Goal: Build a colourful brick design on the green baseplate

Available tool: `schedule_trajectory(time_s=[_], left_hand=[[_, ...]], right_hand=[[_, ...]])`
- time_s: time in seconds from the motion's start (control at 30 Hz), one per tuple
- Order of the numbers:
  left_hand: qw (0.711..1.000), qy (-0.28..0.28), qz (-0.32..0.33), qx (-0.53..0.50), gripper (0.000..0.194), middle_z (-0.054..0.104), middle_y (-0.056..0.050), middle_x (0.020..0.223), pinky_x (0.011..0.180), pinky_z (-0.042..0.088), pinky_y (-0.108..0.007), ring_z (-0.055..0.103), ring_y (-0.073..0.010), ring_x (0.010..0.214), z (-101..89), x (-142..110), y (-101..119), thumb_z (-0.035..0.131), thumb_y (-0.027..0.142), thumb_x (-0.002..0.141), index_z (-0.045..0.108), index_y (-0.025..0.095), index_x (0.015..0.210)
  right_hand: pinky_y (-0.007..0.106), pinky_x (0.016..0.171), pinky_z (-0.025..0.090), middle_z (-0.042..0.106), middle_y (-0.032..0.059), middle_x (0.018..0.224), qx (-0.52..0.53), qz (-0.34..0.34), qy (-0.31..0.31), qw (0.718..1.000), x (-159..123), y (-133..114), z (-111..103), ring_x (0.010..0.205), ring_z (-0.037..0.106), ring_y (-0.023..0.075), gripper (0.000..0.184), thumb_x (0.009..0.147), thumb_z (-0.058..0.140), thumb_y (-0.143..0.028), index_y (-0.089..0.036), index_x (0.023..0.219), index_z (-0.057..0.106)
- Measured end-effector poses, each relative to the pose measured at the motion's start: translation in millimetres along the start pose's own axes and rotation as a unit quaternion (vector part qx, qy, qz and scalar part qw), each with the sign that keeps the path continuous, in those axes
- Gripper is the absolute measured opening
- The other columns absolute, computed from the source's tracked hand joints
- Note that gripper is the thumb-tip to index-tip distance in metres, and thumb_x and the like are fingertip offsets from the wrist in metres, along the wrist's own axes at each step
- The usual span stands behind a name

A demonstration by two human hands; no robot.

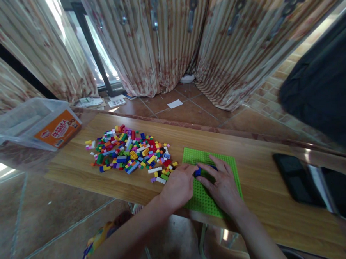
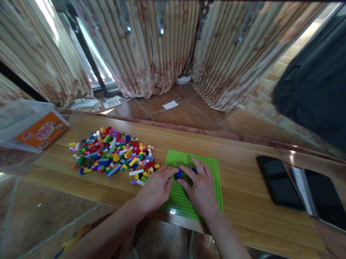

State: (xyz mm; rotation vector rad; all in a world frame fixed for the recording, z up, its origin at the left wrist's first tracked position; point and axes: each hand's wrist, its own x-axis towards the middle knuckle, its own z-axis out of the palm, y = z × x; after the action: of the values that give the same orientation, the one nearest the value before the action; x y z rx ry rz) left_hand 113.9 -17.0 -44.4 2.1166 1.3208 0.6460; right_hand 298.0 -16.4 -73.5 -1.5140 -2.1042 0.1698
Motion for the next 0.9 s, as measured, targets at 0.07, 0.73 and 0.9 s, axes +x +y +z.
schedule_trajectory(time_s=[0.07, 0.73, 0.9], left_hand=[[0.999, -0.011, 0.017, 0.026, 0.036, 0.065, -0.010, 0.112, 0.098, 0.050, -0.037, 0.060, -0.0211, 0.106, 1.2, -0.8, 0.2, 0.041, 0.006, 0.089, 0.060, 0.015, 0.119], [0.983, -0.064, 0.009, 0.174, 0.035, 0.062, -0.011, 0.118, 0.096, 0.050, -0.039, 0.057, -0.0240, 0.106, 6.5, -2.1, 11.2, 0.040, 0.009, 0.092, 0.059, 0.011, 0.122], [0.974, -0.059, 0.008, 0.221, 0.036, 0.062, -0.011, 0.119, 0.093, 0.052, -0.037, 0.057, -0.0237, 0.105, 8.6, -1.8, 14.2, 0.038, 0.009, 0.093, 0.059, 0.011, 0.122]], right_hand=[[0.056, 0.101, 0.042, 0.052, 0.0118, 0.140, 0.006, 0.006, 0.000, 1.000, 0.8, -0.1, -0.7, 0.126, 0.046, 0.0333, 0.038, 0.085, 0.063, -0.047, -0.028, 0.118, 0.070], [0.048, 0.097, 0.045, 0.066, 0.0077, 0.120, 0.010, -0.009, 0.043, 0.999, -1.8, -7.8, -3.0, 0.112, 0.054, 0.0274, 0.017, 0.088, 0.063, -0.036, -0.029, 0.093, 0.078], [0.047, 0.097, 0.045, 0.068, 0.0082, 0.117, -0.023, -0.017, 0.051, 0.998, -3.1, -11.5, -2.8, 0.113, 0.053, 0.0282, 0.017, 0.089, 0.063, -0.032, -0.027, 0.092, 0.079]])
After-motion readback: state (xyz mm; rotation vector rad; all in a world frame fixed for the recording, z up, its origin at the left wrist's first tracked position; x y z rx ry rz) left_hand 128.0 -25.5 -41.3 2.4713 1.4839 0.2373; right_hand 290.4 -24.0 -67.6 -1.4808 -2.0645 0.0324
